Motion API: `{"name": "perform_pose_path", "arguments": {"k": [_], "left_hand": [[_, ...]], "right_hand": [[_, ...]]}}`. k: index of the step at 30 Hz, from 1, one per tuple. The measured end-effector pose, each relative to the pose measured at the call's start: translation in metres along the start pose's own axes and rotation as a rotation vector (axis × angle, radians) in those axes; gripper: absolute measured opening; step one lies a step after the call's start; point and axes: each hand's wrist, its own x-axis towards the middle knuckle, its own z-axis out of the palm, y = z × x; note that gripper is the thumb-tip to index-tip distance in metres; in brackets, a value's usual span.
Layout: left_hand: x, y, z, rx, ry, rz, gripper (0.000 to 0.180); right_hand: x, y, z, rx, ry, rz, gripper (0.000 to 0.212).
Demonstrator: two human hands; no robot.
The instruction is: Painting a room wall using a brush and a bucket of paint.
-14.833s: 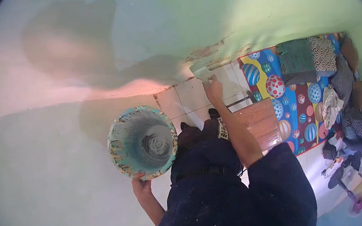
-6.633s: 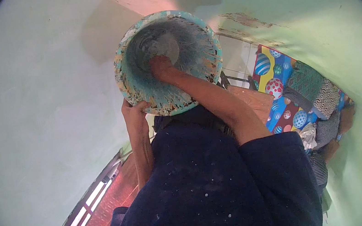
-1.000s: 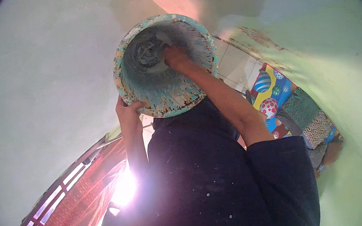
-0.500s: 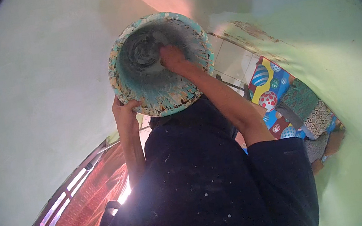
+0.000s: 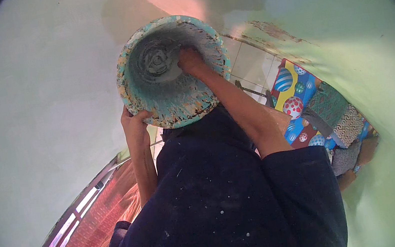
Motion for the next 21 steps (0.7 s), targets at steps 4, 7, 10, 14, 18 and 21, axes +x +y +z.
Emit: {"name": "perform_pose_path", "arguments": {"k": [4, 7, 10, 14, 18, 21], "left_hand": [[-0.001, -0.002, -0.004, 0.005, 0.014, -0.007, 0.061], [0.001, -0.003, -0.004, -0.021, -0.005, 0.011, 0.06], [0.001, -0.001, -0.004, 0.007, -0.014, -0.001, 0.06], [0.0, -0.002, -0.005, -0.001, -0.003, 0.006, 0.061], [0.0, -0.003, -0.003, -0.004, 0.007, 0.007, 0.062], [0.0, -0.003, -0.004, 0.016, -0.002, 0.017, 0.063]], "right_hand": [[-0.006, -0.015, -0.012, -0.006, -0.104, 0.009, 0.038], [-0.013, -0.026, -0.022, -0.031, -0.209, 0.008, 0.042], [-0.018, -0.032, -0.019, 0.04, -0.061, 0.012, 0.036], [-0.02, -0.043, -0.025, 0.052, 0.016, -0.038, 0.035], [-0.017, -0.034, -0.017, -0.001, -0.019, -0.029, 0.026], [-0.018, -0.031, -0.014, 0.033, -0.052, 0.064, 0.026]]}}
